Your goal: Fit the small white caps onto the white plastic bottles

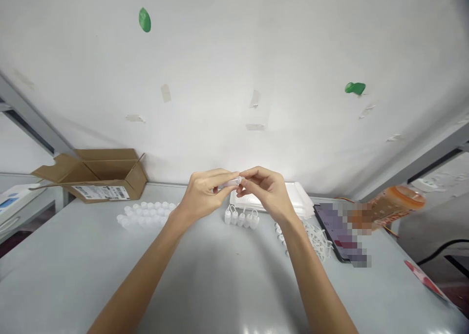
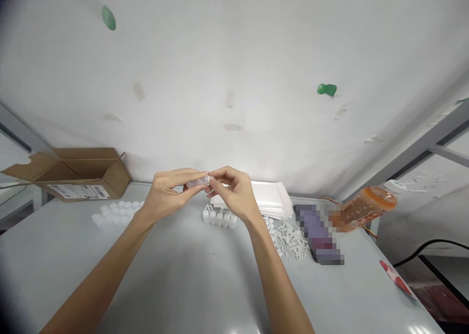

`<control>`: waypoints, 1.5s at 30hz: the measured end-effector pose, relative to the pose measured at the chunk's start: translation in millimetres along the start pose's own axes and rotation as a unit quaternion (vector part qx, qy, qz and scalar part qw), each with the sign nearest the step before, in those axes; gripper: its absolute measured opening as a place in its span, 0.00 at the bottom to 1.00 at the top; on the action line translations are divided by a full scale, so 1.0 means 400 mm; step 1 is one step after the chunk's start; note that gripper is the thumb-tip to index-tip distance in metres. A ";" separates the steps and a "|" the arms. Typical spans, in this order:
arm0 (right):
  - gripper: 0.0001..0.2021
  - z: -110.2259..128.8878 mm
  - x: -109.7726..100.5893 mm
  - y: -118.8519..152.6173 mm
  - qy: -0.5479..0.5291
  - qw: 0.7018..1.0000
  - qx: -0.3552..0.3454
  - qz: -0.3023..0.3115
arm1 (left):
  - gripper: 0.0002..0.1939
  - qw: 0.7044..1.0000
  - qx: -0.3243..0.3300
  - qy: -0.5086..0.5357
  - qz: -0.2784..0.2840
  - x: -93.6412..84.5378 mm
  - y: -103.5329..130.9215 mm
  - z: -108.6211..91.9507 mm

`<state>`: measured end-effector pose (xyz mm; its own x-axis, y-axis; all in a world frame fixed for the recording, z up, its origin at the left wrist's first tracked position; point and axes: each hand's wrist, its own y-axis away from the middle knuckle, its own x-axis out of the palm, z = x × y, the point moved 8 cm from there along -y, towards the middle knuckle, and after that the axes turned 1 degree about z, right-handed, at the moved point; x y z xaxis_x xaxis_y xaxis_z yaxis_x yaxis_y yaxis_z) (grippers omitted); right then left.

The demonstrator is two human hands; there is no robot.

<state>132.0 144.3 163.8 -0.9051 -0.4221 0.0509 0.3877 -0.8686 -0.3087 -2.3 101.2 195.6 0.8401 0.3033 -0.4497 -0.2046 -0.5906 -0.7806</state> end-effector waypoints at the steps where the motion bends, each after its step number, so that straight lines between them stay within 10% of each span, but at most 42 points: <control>1: 0.16 -0.002 -0.002 0.000 -0.002 1.000 0.004 -0.001 | 0.09 1.000 0.018 -0.012 -0.002 0.000 0.001 -0.008; 7: 0.15 -0.020 -0.012 -0.003 -0.010 0.999 0.016 -0.026 | 0.10 0.996 0.040 -0.079 0.008 0.010 0.005 -0.011; 19: 0.07 0.016 0.000 0.002 0.073 0.991 -0.063 -0.090 | 0.14 0.989 -0.137 0.018 0.056 -0.004 -0.008 0.069; 36: 0.10 -0.011 -0.015 -0.017 0.040 0.998 -0.030 -0.023 | 0.09 1.000 -0.004 -0.015 0.018 0.015 0.003 0.030; 45: 0.09 -0.032 -0.060 -0.020 0.021 0.998 -0.007 -0.052 | 0.18 0.976 -0.155 0.004 0.150 0.063 0.012 0.074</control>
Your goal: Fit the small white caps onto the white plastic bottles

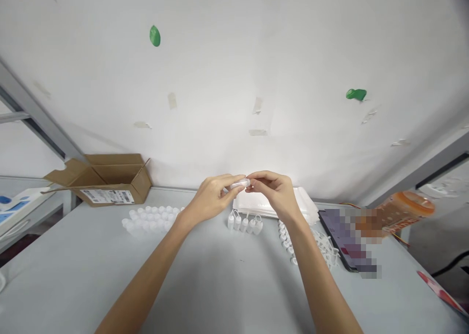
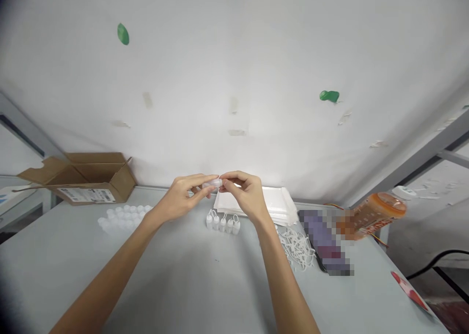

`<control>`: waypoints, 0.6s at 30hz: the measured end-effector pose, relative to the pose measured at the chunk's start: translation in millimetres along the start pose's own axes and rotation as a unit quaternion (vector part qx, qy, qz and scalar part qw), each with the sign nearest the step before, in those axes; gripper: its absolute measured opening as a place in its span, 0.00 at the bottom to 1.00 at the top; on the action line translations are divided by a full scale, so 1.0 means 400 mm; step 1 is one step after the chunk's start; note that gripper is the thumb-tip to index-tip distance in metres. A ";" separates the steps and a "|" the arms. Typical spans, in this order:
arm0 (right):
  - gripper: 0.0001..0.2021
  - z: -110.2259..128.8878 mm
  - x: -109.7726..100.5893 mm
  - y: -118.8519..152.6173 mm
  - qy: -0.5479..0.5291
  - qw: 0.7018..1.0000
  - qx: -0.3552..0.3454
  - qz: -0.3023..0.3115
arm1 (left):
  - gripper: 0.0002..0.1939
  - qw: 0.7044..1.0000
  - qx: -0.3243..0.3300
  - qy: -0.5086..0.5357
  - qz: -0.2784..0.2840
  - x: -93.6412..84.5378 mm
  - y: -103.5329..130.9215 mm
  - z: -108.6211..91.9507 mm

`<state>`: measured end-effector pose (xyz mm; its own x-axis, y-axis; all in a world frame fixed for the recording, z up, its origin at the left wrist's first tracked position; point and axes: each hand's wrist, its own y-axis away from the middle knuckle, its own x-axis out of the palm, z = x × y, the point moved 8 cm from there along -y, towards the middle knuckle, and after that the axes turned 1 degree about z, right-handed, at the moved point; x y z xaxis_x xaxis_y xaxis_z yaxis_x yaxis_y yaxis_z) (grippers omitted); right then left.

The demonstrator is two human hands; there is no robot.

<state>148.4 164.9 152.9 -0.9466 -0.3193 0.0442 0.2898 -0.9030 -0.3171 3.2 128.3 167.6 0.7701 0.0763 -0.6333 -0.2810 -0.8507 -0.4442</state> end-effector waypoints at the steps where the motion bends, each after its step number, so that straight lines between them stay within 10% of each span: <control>1: 0.09 0.000 -0.003 -0.001 0.007 1.000 -0.001 0.001 | 0.18 1.000 -0.008 0.001 0.007 0.003 -0.001 0.004; 18: 0.10 0.025 0.036 0.010 -0.007 0.999 -0.029 0.040 | 0.13 0.997 -0.006 0.077 -0.016 -0.045 0.006 -0.027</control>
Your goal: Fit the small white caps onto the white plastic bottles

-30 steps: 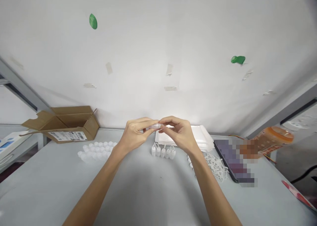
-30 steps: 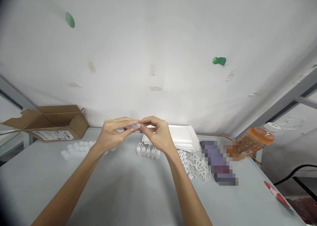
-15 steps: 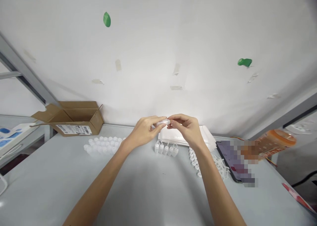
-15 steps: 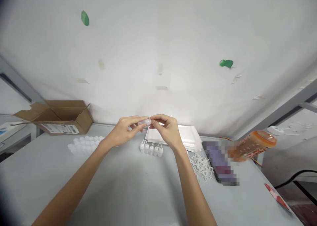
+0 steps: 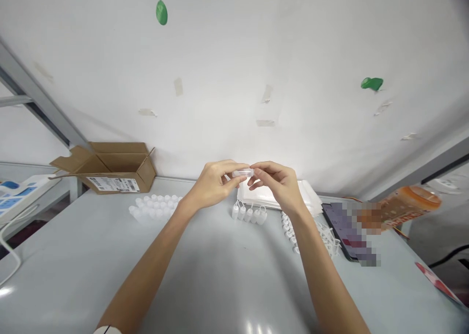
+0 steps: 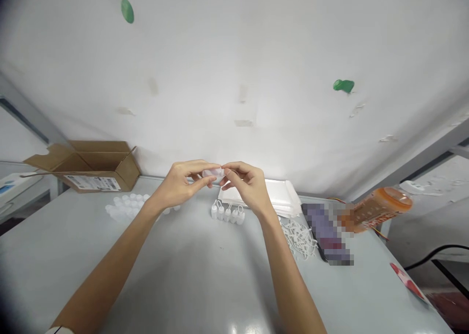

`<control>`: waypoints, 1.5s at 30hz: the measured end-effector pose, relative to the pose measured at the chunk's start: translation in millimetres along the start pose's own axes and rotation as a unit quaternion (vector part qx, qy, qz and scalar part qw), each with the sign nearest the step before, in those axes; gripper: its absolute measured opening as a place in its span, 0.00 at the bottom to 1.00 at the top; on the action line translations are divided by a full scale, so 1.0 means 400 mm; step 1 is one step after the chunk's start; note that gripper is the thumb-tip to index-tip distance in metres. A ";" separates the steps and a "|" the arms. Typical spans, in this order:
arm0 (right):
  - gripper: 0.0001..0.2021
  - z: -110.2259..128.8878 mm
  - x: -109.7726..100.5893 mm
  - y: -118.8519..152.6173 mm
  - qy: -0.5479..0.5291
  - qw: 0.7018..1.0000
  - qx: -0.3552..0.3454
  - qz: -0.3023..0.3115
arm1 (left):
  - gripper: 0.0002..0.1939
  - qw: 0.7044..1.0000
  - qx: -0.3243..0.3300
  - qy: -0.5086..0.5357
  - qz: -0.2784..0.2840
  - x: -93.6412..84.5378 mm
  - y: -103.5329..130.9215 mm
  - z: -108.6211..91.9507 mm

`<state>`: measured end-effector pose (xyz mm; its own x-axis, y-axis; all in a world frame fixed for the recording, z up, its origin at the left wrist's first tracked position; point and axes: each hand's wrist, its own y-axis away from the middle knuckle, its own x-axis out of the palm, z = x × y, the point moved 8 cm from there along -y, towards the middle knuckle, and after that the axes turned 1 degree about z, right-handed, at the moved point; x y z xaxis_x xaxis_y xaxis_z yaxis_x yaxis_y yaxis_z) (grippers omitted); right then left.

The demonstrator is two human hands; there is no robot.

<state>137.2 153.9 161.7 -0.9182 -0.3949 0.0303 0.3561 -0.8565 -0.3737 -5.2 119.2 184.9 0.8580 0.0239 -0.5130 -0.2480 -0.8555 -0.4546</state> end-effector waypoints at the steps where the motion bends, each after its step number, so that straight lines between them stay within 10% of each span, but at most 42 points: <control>1: 0.10 0.000 0.001 0.001 0.000 1.000 0.003 0.004 | 0.13 1.000 0.001 -0.002 0.000 -0.001 0.000 0.001; 45: 0.09 0.017 -0.012 0.007 0.094 0.995 0.018 0.008 | 0.15 1.000 -0.004 -0.003 0.012 0.025 -0.003 -0.001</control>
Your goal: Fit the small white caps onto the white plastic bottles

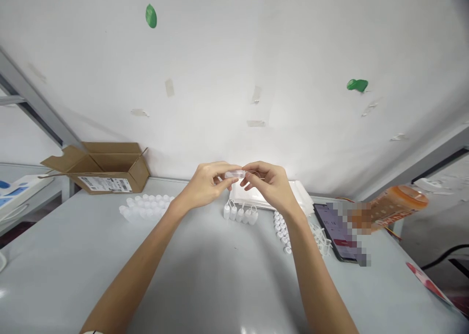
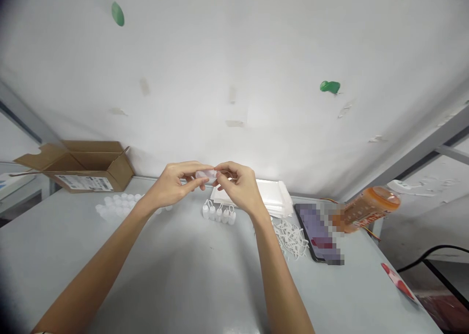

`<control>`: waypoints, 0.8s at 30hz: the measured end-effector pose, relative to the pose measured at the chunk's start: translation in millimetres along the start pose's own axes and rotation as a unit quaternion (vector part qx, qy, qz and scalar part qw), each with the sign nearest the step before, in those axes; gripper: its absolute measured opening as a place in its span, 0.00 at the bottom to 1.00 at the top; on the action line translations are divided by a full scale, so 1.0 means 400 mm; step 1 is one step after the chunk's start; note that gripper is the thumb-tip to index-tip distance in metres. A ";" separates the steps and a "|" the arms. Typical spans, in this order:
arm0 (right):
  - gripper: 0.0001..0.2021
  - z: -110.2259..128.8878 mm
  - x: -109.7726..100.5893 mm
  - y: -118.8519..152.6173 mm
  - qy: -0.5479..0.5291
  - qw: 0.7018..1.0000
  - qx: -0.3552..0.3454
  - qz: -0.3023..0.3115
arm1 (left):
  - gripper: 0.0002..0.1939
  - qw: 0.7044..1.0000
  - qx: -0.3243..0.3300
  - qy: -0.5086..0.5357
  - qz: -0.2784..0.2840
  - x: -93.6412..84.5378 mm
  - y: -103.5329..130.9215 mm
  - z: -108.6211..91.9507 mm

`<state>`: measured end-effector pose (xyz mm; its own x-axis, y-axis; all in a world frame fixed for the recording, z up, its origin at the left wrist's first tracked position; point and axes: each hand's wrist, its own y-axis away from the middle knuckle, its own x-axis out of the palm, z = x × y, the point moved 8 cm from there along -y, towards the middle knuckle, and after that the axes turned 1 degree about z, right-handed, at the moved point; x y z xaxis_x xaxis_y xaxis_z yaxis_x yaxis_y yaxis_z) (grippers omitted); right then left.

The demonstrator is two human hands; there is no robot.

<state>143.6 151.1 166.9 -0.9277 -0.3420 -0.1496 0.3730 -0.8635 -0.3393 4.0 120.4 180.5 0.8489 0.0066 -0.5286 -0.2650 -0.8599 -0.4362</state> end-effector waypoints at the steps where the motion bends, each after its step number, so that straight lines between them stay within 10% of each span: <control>1: 0.09 0.000 0.000 0.000 -0.002 1.000 0.000 -0.003 | 0.15 1.000 0.005 -0.003 -0.005 -0.001 0.000 0.000; 24: 0.09 0.010 0.004 -0.003 -0.015 0.999 -0.046 -0.025 | 0.16 0.997 0.008 -0.060 -0.044 -0.010 0.000 0.008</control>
<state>141.5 150.1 170.8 -0.9449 -0.3110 -0.1025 0.3240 -0.8427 -0.4300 -0.6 122.1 180.3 0.8089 0.1443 -0.5700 -0.1994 -0.8447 -0.4967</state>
